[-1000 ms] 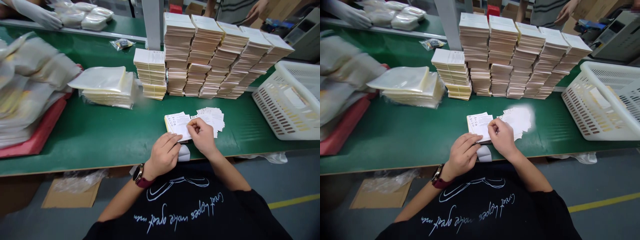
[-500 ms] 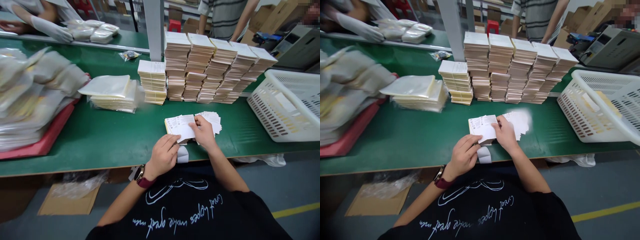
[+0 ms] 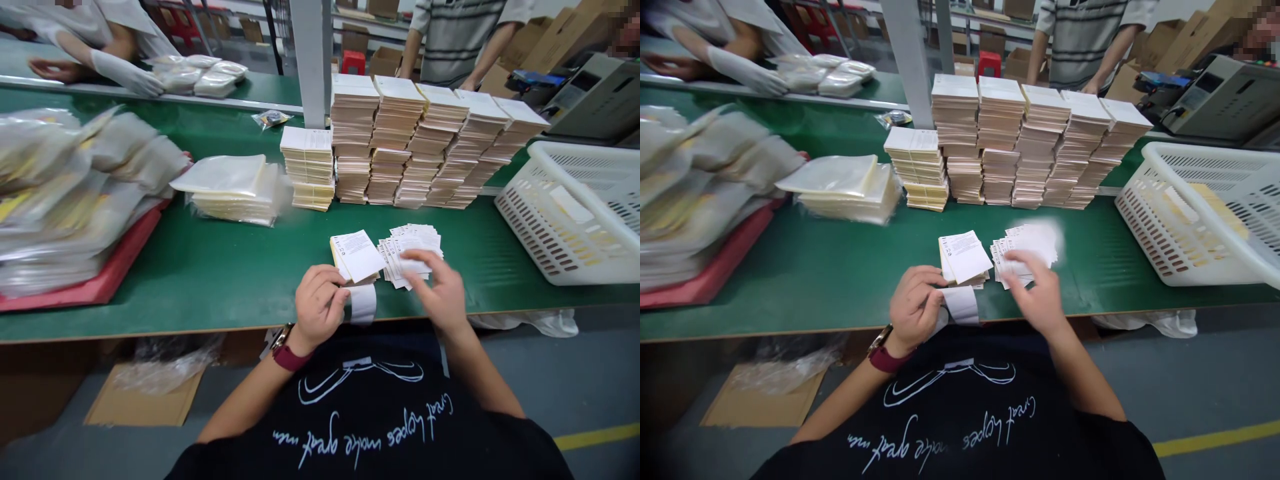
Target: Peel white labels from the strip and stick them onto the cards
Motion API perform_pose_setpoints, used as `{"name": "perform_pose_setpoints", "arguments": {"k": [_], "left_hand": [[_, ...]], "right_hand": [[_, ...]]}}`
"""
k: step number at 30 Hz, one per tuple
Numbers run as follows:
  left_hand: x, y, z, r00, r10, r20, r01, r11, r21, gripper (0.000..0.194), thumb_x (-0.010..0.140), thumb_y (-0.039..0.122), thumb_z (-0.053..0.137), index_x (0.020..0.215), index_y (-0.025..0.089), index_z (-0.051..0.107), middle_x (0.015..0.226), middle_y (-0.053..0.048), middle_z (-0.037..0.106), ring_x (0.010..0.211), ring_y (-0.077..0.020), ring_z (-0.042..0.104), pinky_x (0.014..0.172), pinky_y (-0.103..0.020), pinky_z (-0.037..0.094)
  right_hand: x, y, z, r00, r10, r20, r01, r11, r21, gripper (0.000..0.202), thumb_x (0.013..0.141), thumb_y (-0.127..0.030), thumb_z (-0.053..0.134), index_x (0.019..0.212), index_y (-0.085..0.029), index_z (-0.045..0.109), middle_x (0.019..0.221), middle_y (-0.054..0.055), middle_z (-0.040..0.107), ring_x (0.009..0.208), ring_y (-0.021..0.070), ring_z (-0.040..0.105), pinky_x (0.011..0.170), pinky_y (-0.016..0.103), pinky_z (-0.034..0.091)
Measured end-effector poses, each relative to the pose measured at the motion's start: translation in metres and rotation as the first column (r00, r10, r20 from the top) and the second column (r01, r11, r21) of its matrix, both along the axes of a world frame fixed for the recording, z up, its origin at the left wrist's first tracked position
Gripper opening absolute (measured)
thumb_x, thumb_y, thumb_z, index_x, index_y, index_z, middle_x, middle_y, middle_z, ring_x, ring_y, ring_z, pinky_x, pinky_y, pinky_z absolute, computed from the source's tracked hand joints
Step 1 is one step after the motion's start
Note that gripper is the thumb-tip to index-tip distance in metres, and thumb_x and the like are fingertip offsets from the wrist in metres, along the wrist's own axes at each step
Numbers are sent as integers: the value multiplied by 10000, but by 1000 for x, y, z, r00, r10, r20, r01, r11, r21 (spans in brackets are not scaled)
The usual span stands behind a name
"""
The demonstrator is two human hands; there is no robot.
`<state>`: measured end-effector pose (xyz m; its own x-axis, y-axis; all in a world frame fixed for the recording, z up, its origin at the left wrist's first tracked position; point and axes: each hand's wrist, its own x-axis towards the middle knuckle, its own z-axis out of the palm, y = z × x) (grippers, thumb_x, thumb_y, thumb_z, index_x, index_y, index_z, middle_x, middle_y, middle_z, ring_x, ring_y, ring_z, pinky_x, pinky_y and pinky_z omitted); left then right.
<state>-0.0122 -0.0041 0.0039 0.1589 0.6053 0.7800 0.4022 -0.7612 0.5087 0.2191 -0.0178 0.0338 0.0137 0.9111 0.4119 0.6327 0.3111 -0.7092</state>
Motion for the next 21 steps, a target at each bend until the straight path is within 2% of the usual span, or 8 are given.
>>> {"name": "perform_pose_setpoints", "arguments": {"k": [1, 3, 8, 9, 11, 13, 16, 21], "left_hand": [[2, -1, 2, 1000, 11, 13, -10, 1000, -9, 184, 891, 133, 531, 711, 169, 538, 801, -29, 661, 884, -170, 611, 779, -347, 504], [4, -3, 5, 1000, 12, 19, -12, 1000, -15, 183, 897, 132, 536, 719, 167, 552, 774, -23, 655, 866, -163, 607, 777, -341, 501], [6, -7, 12, 995, 31, -95, -31, 1000, 7, 137, 883, 133, 560, 751, 164, 577, 806, -40, 671, 862, -178, 603, 769, -345, 506], [5, -8, 13, 989, 62, -136, -58, 998, 31, 66, 871, 128, 570, 823, 158, 603, 875, -64, 683, 898, -194, 607, 787, -362, 513], [4, -10, 16, 968, 120, -222, -97, 989, 114, 192, 842, 100, 582, 1028, 134, 619, 1054, -125, 678, 1010, -238, 604, 851, -412, 521], [4, -12, 18, 945, 122, -303, -63, 978, 199, 326, 824, 60, 572, 1142, 131, 600, 1149, -145, 658, 1097, -267, 586, 909, -445, 512], [5, -9, 23, 938, 41, -344, 41, 973, 227, 244, 829, 22, 526, 1007, 148, 636, 987, -85, 702, 1026, -230, 615, 916, -406, 510], [7, 24, 45, 949, -48, -312, 152, 935, 319, 213, 815, 9, 474, 908, 139, 616, 820, -63, 683, 844, -165, 636, 806, -296, 544]], "right_hand": [[-12, -7, 3, 987, 139, -79, -142, 989, -33, 216, 877, -286, 618, 1087, -241, 636, 1040, 56, 695, 1025, 210, 616, 937, 423, 464], [-30, -17, 4, 943, 275, -186, -285, 958, -26, 196, 872, -249, 628, 1067, -239, 645, 933, 31, 686, 945, 183, 619, 890, 387, 484], [-39, -15, -4, 878, 232, -419, -295, 951, -93, 121, 852, -214, 651, 971, -225, 672, 853, 1, 646, 811, 132, 607, 778, 296, 482], [-37, -14, -6, 867, 224, -444, -303, 946, -113, 92, 847, -218, 656, 937, -220, 672, 848, -1, 643, 809, 130, 604, 770, 289, 477], [-34, -14, -7, 853, 225, -471, -321, 938, -133, 30, 843, -221, 652, 867, -205, 660, 833, 0, 628, 803, 132, 596, 759, 283, 465], [-33, -15, -7, 848, 233, -476, -332, 934, -134, 31, 847, -219, 632, 828, -195, 637, 809, -2, 608, 787, 133, 582, 750, 282, 453], [-35, -12, -3, 870, 250, -425, -329, 937, -121, 80, 868, -219, 588, 792, -193, 594, 786, -2, 577, 773, 136, 556, 747, 283, 440], [-33, 18, 22, 905, 399, -147, -391, 917, 86, 118, 897, -189, 489, 784, -209, 520, 825, 24, 575, 849, 166, 524, 786, 316, 437]]}}
